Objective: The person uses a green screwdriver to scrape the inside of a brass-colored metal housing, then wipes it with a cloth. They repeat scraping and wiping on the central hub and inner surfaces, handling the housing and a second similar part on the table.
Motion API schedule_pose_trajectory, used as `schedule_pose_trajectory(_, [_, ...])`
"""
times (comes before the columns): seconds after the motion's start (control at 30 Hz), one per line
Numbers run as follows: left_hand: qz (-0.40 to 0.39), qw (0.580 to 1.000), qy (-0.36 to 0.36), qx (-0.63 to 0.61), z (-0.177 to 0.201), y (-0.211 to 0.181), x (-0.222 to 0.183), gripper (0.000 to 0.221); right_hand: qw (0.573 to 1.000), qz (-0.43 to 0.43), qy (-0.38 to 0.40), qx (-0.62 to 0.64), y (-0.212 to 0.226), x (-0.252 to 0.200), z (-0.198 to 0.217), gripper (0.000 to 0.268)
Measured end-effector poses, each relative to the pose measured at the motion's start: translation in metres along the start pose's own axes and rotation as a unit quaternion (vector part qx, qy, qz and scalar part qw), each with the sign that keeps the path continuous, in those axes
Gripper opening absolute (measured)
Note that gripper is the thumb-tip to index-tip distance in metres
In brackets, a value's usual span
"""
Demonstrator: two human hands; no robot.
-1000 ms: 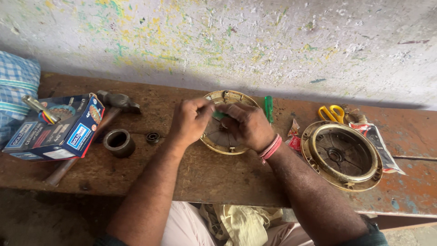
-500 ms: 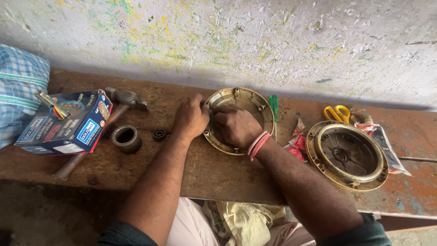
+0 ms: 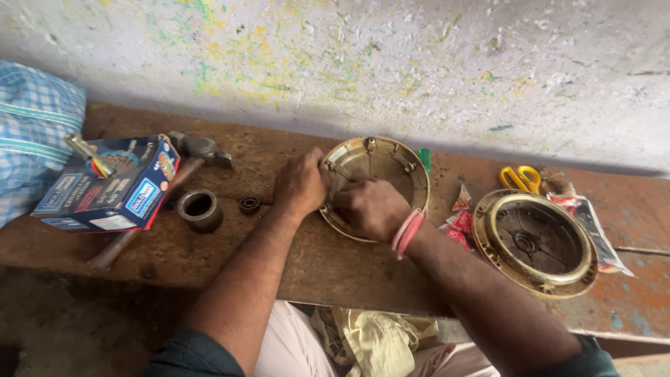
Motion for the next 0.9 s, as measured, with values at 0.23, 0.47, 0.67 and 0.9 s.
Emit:
schedule_pose_trajectory(0.23, [-0.026, 0.999, -0.027, 0.025, 0.002, -0.008, -0.001, 0.016, 0.988, -0.128, 0.077, -0.036, -0.013, 0.005, -0.006, 0.011])
schedule_pose_trajectory(0.47, [-0.021, 0.999, -0.024, 0.003, 0.007, -0.012, -0.006, 0.021, 0.999, -0.003, -0.034, -0.027, -0.001, -0.006, 0.011, 0.011])
schedule_pose_trajectory(0.67, [-0.017, 0.999, 0.010, 0.040, 0.001, -0.007, -0.003, 0.016, 1.000, -0.026, 0.005, -0.011, -0.008, -0.002, -0.003, 0.013])
schedule_pose_trajectory(0.9, [-0.005, 1.000, 0.009, 0.021, 0.006, -0.005, -0.001, 0.016, 0.998, -0.023, 0.061, 0.018, -0.011, -0.002, -0.011, 0.014])
Point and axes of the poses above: each hand's wrist, its own x-axis towards the middle knuckle, its own z-axis out of the back of the hand, y = z × x, the point moved 7 cm from there along x, towards the middle knuckle, and after that the axes turned 4 degrees about x, right-handed, at the moved point
